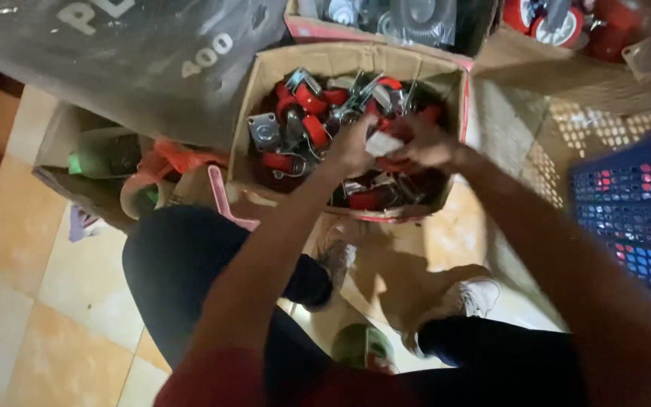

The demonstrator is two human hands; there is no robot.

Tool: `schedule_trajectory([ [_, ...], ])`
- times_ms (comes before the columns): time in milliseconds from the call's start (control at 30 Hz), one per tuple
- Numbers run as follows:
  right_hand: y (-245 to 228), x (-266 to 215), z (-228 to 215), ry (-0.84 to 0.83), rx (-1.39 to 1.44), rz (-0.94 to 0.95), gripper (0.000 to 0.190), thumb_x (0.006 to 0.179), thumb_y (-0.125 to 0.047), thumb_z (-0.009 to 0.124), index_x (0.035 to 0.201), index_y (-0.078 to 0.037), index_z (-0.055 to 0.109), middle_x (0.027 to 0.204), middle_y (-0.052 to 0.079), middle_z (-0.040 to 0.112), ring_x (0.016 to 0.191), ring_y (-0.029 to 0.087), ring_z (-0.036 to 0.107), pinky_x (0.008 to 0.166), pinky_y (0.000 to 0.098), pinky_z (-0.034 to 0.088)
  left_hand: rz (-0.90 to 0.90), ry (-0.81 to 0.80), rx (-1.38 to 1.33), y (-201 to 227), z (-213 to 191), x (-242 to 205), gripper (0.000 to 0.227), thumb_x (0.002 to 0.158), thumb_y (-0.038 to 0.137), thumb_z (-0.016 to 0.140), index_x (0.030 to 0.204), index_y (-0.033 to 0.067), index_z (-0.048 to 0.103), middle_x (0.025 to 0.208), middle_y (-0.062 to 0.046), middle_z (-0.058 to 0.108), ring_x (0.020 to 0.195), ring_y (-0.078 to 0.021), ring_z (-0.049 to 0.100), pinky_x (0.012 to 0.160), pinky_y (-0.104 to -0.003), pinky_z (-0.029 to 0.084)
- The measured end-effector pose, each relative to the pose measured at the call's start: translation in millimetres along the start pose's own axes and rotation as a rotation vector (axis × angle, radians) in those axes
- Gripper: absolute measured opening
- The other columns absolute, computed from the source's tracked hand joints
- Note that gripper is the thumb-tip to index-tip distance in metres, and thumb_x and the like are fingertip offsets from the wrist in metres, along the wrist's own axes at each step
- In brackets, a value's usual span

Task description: The person repeatedly picks red caster wheels from a cardboard box and places them into a blue plastic basket. The person handles the casters one at a time, transferring them from the box to the basket throughout the clip.

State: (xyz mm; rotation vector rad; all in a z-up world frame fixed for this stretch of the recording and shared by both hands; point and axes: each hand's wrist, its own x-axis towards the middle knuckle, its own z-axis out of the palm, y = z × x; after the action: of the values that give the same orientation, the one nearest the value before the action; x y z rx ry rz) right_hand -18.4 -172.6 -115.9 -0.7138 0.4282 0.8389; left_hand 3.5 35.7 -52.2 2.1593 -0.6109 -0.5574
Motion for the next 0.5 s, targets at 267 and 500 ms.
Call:
schedule_trajectory([
  [267, 18, -20, -40, 0.101, -0.821, -0.508, 0.063, 0.063, 0.013, 0.046, 0.122, -0.009, 0.045, 0.122, 0.010, 0.055, 0.114, 0.020, 0.051, 0.088, 0.0287, 0.040, -0.238, -0.219, 0.217, -53, 29, 17, 0.057, 0.069, 0.015, 0.064, 0.123, 0.0023, 0.047, 0.107, -0.026, 0.060, 0.102, -0.0434, 0.057, 0.088, -0.053, 0.046],
  [500, -66, -233, 6, 0.404, -0.085, -0.540, 0.021, 0.087, -0.023, 0.054, 0.093, -0.005, 0.063, 0.073, 0.011, 0.051, 0.063, 0.017, 0.048, 0.063, 0.0294, 0.040, 0.131, 0.111, 0.239, 136, 30, 29, 0.027, 0.073, 0.009, 0.058, 0.100, 0.0085, 0.061, 0.088, -0.010, 0.067, 0.072, -0.0313, 0.063, 0.061, -0.041, 0.050],
])
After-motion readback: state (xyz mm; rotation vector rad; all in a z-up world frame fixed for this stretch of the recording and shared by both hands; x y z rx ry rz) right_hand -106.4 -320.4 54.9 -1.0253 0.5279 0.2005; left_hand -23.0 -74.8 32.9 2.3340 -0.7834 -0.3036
